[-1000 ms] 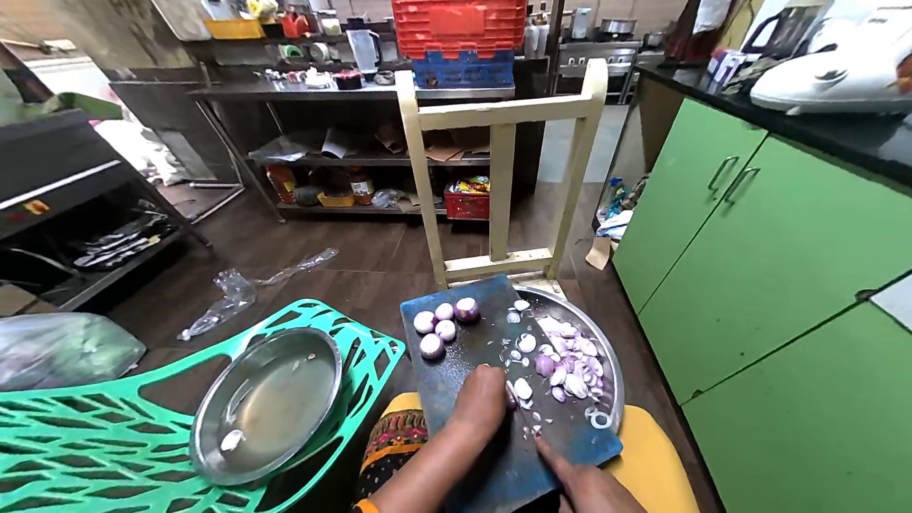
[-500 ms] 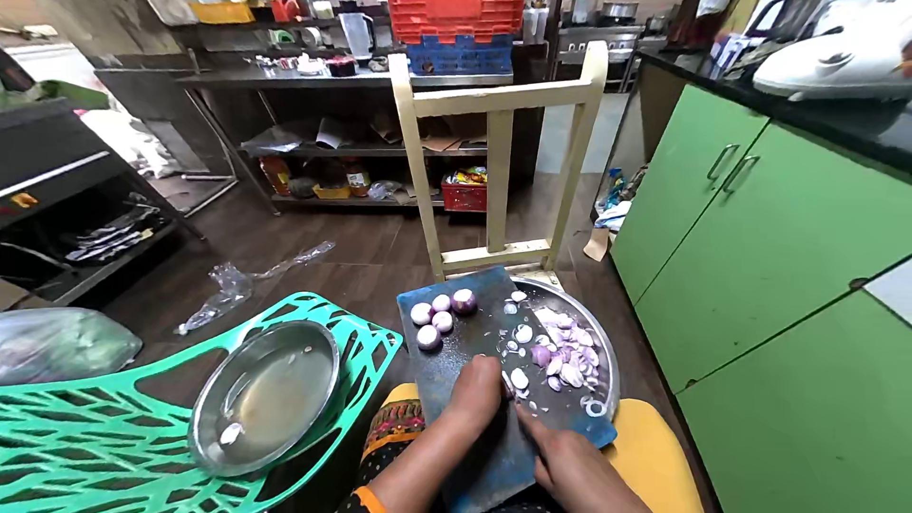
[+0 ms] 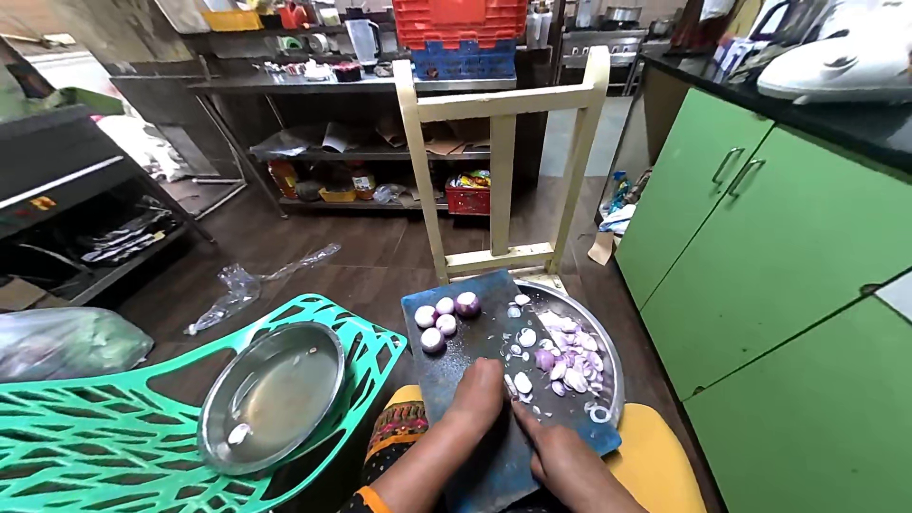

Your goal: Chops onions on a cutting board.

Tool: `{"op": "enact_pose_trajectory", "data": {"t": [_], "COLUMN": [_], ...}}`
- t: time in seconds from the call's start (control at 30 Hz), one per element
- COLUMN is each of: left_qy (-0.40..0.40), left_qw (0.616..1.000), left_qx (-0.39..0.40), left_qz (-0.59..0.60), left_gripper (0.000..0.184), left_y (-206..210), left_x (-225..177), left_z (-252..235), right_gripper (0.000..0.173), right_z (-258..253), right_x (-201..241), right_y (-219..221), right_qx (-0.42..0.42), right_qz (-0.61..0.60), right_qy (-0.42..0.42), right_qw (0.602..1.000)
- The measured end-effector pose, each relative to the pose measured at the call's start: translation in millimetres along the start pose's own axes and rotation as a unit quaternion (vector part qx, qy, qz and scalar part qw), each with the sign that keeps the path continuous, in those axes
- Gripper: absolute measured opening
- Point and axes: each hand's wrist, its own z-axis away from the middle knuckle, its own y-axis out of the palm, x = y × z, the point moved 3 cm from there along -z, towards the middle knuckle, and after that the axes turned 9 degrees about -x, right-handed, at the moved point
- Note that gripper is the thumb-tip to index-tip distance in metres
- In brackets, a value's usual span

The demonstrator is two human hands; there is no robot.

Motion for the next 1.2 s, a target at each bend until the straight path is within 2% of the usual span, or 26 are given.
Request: {"op": "enact_pose_trajectory", "data": {"t": [0.2, 0.4, 0.5, 0.57, 0.63, 0.8, 0.93, 1.0, 1.07, 1.2], "left_qy": [-0.004, -0.019, -0.019, -0.015, -0.014, -0.001, -0.021, -0.023, -0.018, -0.006], "left_qw": [1.0, 1.0, 1.0, 1.0, 1.0, 1.0, 0.999, 0.999, 1.0, 1.0], "left_qx": [-0.001, 0.015, 0.003, -0.004, -0.002, -0.017, -0.011, -0.008, -0.002, -0.011], "left_qz": [0.012, -0.005, 0.001, 0.006, 0.006, 0.014, 0.025, 0.023, 0.018, 0.006], "left_gripper": [0.017, 0.016, 0.015, 0.015, 0.015, 0.014, 0.015, 0.014, 0.013, 0.016], "left_y": [1, 0, 3, 3, 4, 6, 5, 5, 7, 5], "left_x": [4, -1, 3, 4, 5, 7, 10, 10, 9, 5], "left_z": [-1, 1, 5, 3, 5, 5, 3, 1, 2, 2], "right_gripper": [0.073, 0.076, 0.075, 0.072, 0.07, 0.073, 0.074, 0.071, 0.07, 0.074], "right_z": [33, 4, 33, 46, 40, 2, 37, 44, 31, 0], "right_x": [-7, 2, -7, -11, -6, 4, -9, -6, -1, 0], "right_y": [-10, -3, 2, -4, -6, 2, -1, -7, -7, 0], "right_qx": [-0.024, -0.001, 0.009, -0.018, -0.055, -0.016, 0.002, -0.017, -0.046, -0.014], "right_qz": [-0.015, 0.017, 0.006, -0.02, -0.031, 0.006, 0.003, -0.015, -0.02, 0.003], "right_qy": [-0.025, 0.001, -0.009, -0.025, -0.039, -0.011, -0.011, -0.024, -0.035, -0.009], "right_qw": [0.999, 1.0, 1.0, 0.999, 0.997, 1.0, 1.0, 0.999, 0.998, 1.0]}}
